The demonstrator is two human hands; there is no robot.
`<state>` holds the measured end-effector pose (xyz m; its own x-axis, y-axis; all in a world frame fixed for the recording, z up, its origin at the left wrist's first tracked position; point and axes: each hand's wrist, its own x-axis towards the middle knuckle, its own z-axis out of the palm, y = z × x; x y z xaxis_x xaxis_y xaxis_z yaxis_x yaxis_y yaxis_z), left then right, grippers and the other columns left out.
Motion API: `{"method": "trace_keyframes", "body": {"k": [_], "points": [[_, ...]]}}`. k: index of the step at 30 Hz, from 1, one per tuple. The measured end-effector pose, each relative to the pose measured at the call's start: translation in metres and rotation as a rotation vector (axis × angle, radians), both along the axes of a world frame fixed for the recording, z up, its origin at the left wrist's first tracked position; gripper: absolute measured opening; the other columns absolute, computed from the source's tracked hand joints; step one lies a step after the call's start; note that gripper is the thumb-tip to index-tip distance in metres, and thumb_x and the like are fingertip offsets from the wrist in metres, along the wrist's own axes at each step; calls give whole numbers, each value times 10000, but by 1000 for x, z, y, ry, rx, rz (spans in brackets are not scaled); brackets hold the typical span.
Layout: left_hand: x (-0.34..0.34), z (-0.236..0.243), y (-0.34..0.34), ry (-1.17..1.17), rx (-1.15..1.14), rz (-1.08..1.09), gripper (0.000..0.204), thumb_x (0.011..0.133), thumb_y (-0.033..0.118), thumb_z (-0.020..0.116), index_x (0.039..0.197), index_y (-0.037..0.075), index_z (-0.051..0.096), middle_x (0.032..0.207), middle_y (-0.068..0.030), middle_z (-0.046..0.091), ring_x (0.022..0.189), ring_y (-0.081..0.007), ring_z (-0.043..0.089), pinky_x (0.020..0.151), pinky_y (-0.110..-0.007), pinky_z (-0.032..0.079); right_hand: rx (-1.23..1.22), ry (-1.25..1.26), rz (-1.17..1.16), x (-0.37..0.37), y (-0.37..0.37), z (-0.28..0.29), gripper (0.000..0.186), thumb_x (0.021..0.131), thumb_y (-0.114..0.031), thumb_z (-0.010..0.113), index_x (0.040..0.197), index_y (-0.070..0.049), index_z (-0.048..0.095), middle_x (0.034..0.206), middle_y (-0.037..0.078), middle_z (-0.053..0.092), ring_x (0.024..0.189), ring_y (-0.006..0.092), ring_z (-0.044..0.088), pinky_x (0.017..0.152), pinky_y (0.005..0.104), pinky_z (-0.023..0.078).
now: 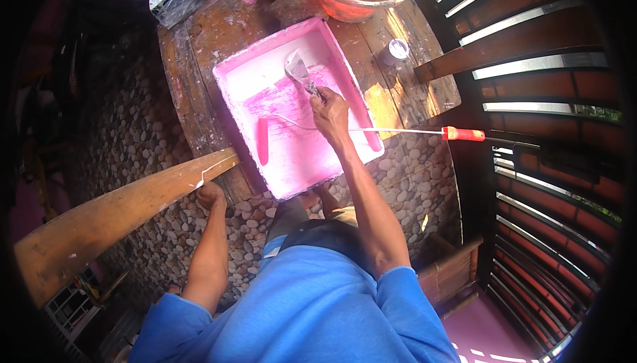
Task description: The person pours water from a plastic bottle into a pink paint tray and then uses a paint roller and a putty knife to mix the pink paint. The person repeatedly scrapes and rolls the paint within the tray to blend it.
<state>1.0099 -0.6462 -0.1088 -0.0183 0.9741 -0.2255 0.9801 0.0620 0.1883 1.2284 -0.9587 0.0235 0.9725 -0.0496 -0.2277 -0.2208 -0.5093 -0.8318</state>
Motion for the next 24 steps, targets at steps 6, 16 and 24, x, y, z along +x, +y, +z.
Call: {"method": "trace_keyframes", "body": {"k": [6,16,24], "points": [[-3,-6,2,25,3,-19,625,860,532,451,1018,-37,656,1074,-233,639,1021,-385,608,889,-445,483,17,-62,-120,7,2,1,299,896,-164,606,1136,12,633,721,32,600,646,91,523,572,251,426],[7,10,-8,24,-16,-37,628,859,541,452,1046,-26,648,1088,-225,636,1035,-379,602,895,-443,478,-57,-157,-204,14,-9,-26,318,859,-184,614,1108,14,636,815,155,671,717,217,623,689,333,487],[9,20,-13,23,-36,-48,627,860,543,452,1056,-20,646,1093,-224,635,1038,-376,600,893,-443,477,-79,-85,-105,0,-1,22,306,858,-175,585,1100,6,630,775,181,643,713,235,628,691,360,485]]}}
